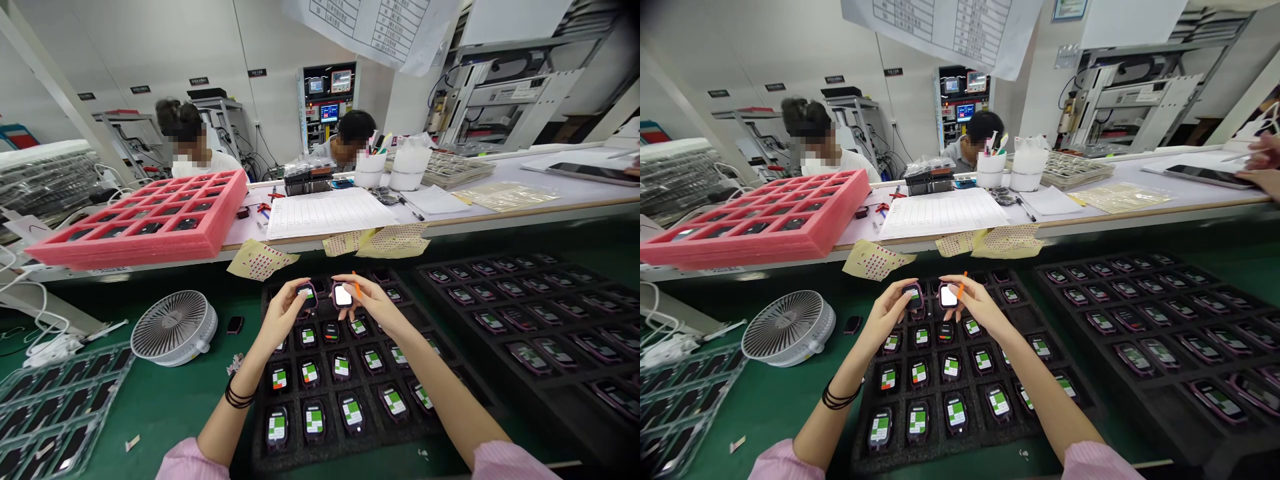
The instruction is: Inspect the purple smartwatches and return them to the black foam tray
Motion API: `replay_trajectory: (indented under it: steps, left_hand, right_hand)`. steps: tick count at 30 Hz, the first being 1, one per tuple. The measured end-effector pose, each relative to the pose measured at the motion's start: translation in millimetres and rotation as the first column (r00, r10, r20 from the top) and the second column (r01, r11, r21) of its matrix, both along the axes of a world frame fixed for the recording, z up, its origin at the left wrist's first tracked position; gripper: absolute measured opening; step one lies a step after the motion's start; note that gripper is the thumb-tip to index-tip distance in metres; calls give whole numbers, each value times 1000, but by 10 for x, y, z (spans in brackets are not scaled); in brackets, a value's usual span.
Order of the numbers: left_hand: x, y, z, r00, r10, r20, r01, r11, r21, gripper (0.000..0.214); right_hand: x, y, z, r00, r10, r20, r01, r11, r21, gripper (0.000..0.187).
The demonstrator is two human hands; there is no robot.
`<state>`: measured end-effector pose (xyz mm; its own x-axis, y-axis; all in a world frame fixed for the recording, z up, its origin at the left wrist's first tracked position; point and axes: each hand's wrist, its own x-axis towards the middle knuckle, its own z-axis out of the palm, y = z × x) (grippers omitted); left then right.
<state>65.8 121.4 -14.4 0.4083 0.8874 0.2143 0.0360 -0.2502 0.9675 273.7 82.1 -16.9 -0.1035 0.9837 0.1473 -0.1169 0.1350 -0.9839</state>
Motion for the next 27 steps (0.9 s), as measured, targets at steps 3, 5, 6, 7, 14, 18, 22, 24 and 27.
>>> replay_trajectory:
  steps: [3,5,6,7,14,18,22,24,27]
  left_hand:
    - [4,-3,-6,999,-34,13,34,999,0,42]
    - [2,1,-14,999,-33,11,33,999,6,42]
    - [-1,4,-17,1000,-27,8,27,1000,8,42]
    - [-5,7,-18,1000,-17,0,17,1000,9,41]
    - [-25,11,7,997,18,-76,-16,1000,24,40]
    - [-14,26,-19,998,-37,-53,38,999,20,46]
    - [-16,41,-53,997,-57,-53,58,998,29,53]
    - [-20,43,-56,997,-47,-67,49,998,28,54]
    - [-20,41,-45,998,-33,-47,34,999,22,51]
  right_hand:
    - [1,6,-4,1000,-9,1,9,1000,7,42]
    - [0,8,-10,1000,-16,4,16,1000,7,42]
    - [-1,9,-14,1000,-20,5,20,1000,6,41]
    - [-1,10,-19,1000,-23,7,23,1000,4,41]
    - [12,23,-48,1000,2,16,-2,1000,12,40]
    - [25,16,-28,998,51,30,-51,998,-23,44]
    - [30,7,-22,996,76,48,-75,997,-33,53]
    - [35,7,-33,995,83,60,-81,996,-30,59]
    - [43,17,-56,995,76,59,-75,997,-27,58]
